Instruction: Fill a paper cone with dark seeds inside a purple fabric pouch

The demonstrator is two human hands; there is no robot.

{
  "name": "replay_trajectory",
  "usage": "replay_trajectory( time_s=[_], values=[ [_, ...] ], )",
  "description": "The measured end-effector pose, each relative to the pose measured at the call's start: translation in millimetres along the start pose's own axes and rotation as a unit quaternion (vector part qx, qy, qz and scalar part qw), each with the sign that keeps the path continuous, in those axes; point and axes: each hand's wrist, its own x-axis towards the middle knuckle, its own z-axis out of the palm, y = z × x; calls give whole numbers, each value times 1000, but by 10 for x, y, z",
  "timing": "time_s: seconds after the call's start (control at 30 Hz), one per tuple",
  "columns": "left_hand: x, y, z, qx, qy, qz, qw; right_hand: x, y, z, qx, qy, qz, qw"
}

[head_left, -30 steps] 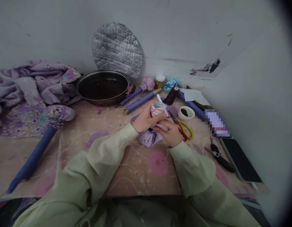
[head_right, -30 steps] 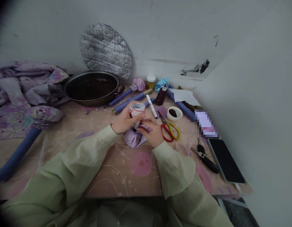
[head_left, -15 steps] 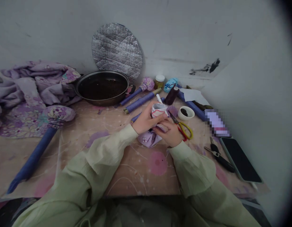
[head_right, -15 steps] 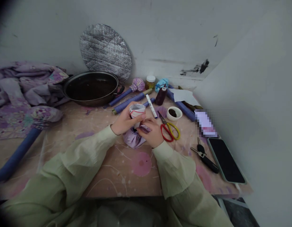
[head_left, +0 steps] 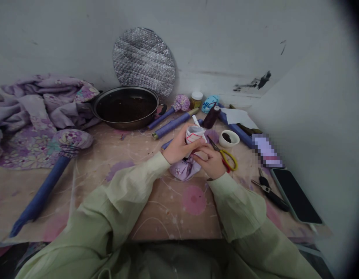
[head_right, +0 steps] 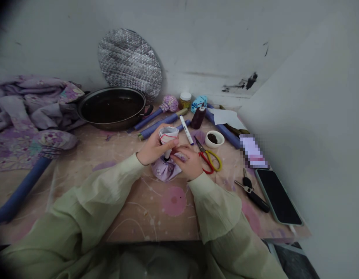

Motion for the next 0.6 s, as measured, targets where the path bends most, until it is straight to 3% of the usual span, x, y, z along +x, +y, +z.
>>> replay_trajectory(
  time_s=[0.4,0.6],
  values=[
    [-18,-23,57,-2,11,36,999,-32,16,66,18,24,9,1000],
    [-5,-10,17,-31,8,2,999,-23,40,29,23,25,20,999]
  ],
)
